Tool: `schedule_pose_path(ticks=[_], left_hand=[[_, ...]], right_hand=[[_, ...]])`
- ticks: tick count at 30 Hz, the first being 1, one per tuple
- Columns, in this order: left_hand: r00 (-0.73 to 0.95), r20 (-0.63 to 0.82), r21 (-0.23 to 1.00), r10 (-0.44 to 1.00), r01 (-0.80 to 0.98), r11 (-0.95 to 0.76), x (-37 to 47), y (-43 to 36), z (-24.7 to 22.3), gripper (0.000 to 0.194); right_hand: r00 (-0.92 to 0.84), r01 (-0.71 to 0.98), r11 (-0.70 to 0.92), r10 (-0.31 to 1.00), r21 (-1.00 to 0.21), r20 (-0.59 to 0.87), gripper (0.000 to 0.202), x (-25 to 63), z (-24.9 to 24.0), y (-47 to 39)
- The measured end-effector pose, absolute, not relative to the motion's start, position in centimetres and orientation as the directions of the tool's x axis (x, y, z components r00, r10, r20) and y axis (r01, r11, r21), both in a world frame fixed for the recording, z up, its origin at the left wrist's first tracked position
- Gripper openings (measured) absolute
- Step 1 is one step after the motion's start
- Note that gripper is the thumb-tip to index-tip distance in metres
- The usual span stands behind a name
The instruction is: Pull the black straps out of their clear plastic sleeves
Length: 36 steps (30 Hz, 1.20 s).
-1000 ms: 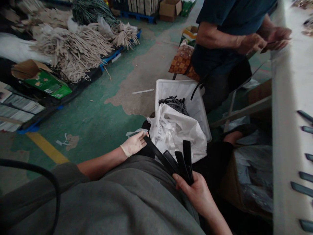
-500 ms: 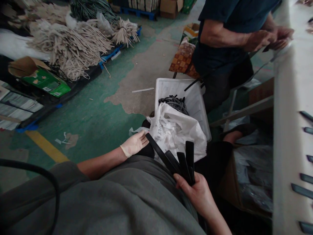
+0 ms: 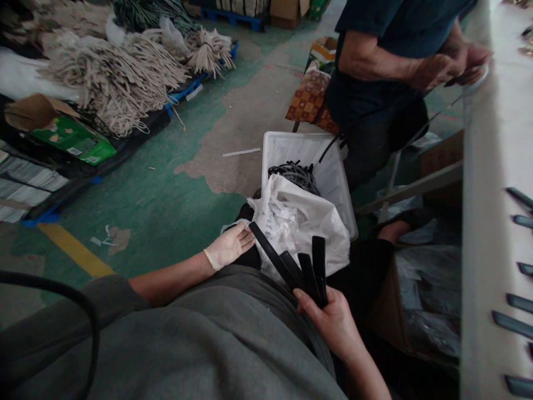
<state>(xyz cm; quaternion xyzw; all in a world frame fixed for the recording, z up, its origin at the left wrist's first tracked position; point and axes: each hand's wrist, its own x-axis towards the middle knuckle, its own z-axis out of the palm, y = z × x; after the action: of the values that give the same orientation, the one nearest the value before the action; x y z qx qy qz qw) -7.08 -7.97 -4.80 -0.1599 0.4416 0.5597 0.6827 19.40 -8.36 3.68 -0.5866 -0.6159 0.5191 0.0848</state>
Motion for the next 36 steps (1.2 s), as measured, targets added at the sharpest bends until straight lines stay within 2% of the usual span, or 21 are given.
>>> schedule_pose_path(ticks=[9, 17, 26, 28, 32, 36], left_hand=[[-0.032, -0.788, 0.288, 0.615, -0.901, 0.323, -7.1, -7.9, -4.8, 0.010], [-0.114, -0.727, 0.418, 0.677, -0.856, 0.304, -7.1, -8.1, -4.1, 0.018], [0.110, -0.722, 0.341, 0.683, -0.802, 0.490, -4.5, -9.1, -4.4, 0.028], [0.065, -0.718, 0.364, 0.693, -0.814, 0.453, -4.9, -8.8, -4.3, 0.030], [-0.027, -0.730, 0.381, 0.683, -0.845, 0.374, -5.8, -8.6, -4.2, 0.028], [0.063, -0.710, 0.351, 0.701, -0.832, 0.430, -4.8, -8.8, -4.2, 0.028]], right_hand=[[-0.321, 0.673, -0.206, 0.784, -0.711, -0.532, 0.040, 19.2, 3.4, -8.7], [-0.289, 0.712, -0.188, 0.799, -0.676, -0.527, 0.038, 18.4, 3.9, -8.2], [-0.347, 0.684, -0.197, 0.759, -0.703, -0.551, 0.039, 12.8, 2.1, -4.7], [-0.347, 0.658, -0.235, 0.749, -0.716, -0.565, 0.038, 13.4, 2.6, -4.1], [-0.215, 0.686, -0.310, 0.778, -0.659, -0.590, 0.039, 16.0, 3.8, -3.9], [-0.265, 0.730, -0.157, 0.832, -0.665, -0.487, 0.037, 14.5, 3.5, -3.7]])
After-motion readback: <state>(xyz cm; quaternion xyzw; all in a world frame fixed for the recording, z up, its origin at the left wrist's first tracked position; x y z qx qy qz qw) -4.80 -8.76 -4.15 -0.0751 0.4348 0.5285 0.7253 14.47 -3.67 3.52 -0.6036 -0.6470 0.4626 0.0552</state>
